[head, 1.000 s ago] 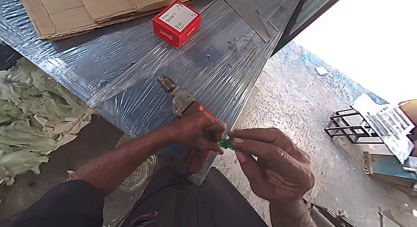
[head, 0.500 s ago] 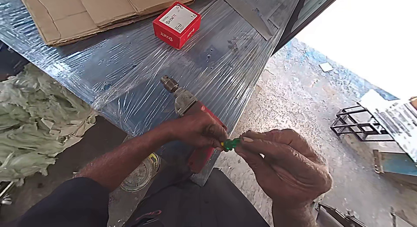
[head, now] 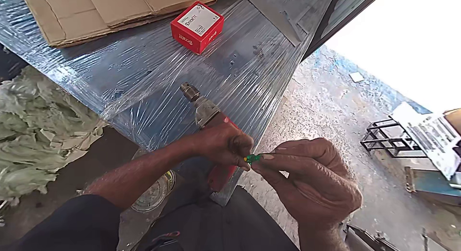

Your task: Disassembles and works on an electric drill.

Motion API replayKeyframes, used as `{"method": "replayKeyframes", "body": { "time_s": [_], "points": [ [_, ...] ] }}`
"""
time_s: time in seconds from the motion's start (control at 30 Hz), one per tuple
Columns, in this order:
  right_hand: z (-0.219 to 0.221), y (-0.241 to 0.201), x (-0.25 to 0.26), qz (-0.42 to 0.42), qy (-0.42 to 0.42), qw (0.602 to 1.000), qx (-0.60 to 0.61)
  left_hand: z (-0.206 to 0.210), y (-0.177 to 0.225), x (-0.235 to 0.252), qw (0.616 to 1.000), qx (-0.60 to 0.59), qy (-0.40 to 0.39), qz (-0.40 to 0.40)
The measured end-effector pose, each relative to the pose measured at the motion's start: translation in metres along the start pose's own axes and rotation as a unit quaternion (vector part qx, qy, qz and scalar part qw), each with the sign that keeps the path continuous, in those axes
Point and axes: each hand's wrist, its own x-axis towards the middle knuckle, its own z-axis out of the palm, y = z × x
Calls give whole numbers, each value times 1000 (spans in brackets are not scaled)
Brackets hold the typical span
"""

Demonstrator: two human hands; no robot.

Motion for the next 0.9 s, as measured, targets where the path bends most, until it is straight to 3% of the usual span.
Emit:
{"method": "replayKeyframes", "body": {
  "time_s": [0.2, 0.33, 0.4, 0.67, 0.9],
  "points": [
    [-10, -1, 0, -20, -74, 997, 14, 2, 4, 1, 999, -19, 18, -43],
    [-8, 5, 3, -59, -100, 993, 10, -5, -2, -1, 997, -77, -20, 9],
    [-6, 10, 3, -67, -90, 994, 3, -9, -6, -4, 995, -86, -46, 19],
    [0, 5, 3, -1, 20, 1000, 10, -5, -2, -2, 998, -63, -14, 18],
    [-2, -1, 1, -49, -93, 994, 29, 1, 1, 0, 1000, -26, 12, -2]
  ]
}}
